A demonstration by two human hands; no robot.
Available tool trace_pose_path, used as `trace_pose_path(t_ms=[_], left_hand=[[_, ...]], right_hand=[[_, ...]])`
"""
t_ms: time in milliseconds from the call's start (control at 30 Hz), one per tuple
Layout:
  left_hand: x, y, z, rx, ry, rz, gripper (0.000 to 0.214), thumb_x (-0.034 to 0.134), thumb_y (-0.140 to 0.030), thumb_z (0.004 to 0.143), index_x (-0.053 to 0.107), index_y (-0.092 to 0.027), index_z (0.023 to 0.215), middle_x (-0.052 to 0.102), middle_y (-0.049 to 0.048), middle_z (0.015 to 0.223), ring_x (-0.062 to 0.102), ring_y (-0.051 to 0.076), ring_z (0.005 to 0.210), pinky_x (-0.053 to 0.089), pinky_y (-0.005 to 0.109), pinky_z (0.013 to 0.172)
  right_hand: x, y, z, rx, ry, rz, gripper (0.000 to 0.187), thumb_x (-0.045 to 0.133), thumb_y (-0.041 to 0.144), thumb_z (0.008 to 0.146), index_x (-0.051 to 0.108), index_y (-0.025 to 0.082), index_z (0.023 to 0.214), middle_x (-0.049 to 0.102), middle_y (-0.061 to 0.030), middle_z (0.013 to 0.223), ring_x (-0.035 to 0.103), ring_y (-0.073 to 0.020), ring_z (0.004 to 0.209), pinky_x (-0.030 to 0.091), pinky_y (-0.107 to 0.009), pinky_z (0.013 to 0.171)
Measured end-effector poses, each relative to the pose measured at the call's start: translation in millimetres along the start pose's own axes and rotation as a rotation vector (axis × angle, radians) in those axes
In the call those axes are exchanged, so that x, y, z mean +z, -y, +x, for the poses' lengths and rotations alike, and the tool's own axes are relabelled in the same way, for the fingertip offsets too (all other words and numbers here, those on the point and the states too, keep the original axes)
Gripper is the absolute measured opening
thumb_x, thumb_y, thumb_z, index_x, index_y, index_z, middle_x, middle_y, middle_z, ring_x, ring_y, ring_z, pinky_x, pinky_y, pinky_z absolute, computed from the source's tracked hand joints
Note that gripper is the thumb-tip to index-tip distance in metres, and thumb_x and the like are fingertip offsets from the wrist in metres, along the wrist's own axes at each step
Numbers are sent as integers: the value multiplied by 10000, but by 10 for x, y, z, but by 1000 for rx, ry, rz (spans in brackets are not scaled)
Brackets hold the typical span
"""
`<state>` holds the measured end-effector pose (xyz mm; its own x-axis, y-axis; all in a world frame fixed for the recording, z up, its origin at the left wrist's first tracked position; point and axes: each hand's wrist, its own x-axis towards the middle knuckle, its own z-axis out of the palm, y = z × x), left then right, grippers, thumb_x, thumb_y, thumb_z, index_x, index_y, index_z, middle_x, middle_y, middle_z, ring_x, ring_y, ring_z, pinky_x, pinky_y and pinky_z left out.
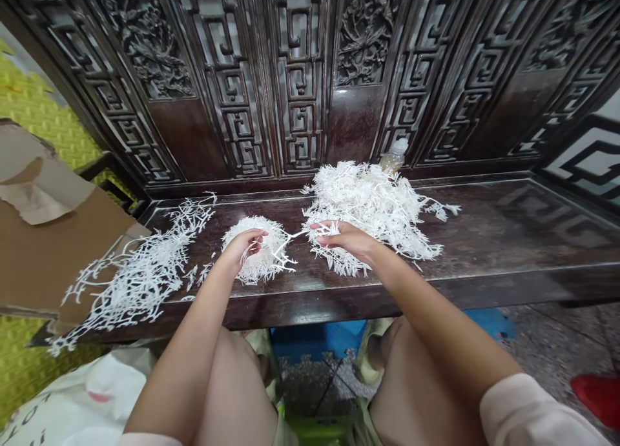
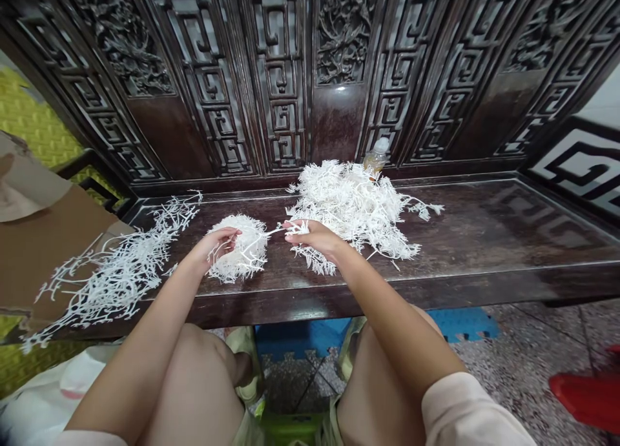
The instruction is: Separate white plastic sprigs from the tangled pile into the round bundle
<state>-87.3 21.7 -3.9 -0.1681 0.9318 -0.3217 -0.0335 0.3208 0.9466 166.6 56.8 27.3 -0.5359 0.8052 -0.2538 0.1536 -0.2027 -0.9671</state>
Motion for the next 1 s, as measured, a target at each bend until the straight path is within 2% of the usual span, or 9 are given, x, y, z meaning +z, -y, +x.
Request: trace_pose_path(t_ms=[133,267,300,367,500,633,833,933,1000], left_hand=[[-100,-114,-65,177,-203,11,164,539,-245,660,599,-154,783,537,-10,727,450,50,585,385,196,602],[-425,-214,-68,644,-902,65,268,426,-338,773,536,-143,921,561,27,907,489,87,752,389,229,718],[-544,-206,-57,681,-1061,123,302,384,-349,799,517,-133,962,558,45,950,495,104,807,387,244,741],[-796,-126,-35,557,-1222,273,340,316,-347,834,482,-123,1029,541,70,1028,494,132,905,380,267,778],[-1213,253,-33,136,-1163,433,253,439,-291,761,537,-115,914,577,108,930,535,204,895,390,330,764],[-1418,590,-97,-128,-1061,480,176,608,-172,546,552,-129,706,584,119,783,536,295,878,380,392,748],[-1466,519,-151,-186,-1073,553,247,602,-183,509,493,-147,728,511,94,896,444,335,1009,293,461,838],[-1415,414,-157,-151,-1117,521,236,582,-162,513,426,-162,691,437,65,880,395,321,1048,253,459,875],[-1380,366,-161,-139,-1131,443,246,573,-145,507,366,-169,638,382,47,827,345,324,1070,227,457,888]], right_hand=[[-5,-11,-19,17,23,-17,513,644,125,609,521,240,1093,600,-38,966,547,-129,845,402,-271,761],[-38,-54,-14,58,-122,-137,431,580,172,660,531,228,1085,607,-45,956,551,-131,797,390,-265,712],[-48,-71,-2,70,-166,-162,380,560,197,676,550,219,1055,611,-47,947,552,-127,775,384,-260,698],[-64,-107,30,97,-210,-180,304,525,239,700,580,200,996,616,-52,945,555,-119,747,379,-247,672],[-67,-153,79,113,-217,-174,251,502,271,706,601,177,917,620,-59,925,559,-106,712,380,-220,626],[-48,-156,103,113,-195,-259,252,464,270,724,606,171,908,619,-65,919,567,-113,720,381,-214,607],[-85,-185,170,67,-212,-728,258,415,298,753,604,156,856,627,-89,923,566,-183,822,397,-287,705],[-135,-185,180,213,-279,-1121,265,440,335,744,605,164,862,607,-113,993,528,-269,945,369,-384,773],[-173,-174,182,362,-241,-1214,322,466,396,728,597,164,909,581,-129,1052,520,-295,965,371,-410,765]])
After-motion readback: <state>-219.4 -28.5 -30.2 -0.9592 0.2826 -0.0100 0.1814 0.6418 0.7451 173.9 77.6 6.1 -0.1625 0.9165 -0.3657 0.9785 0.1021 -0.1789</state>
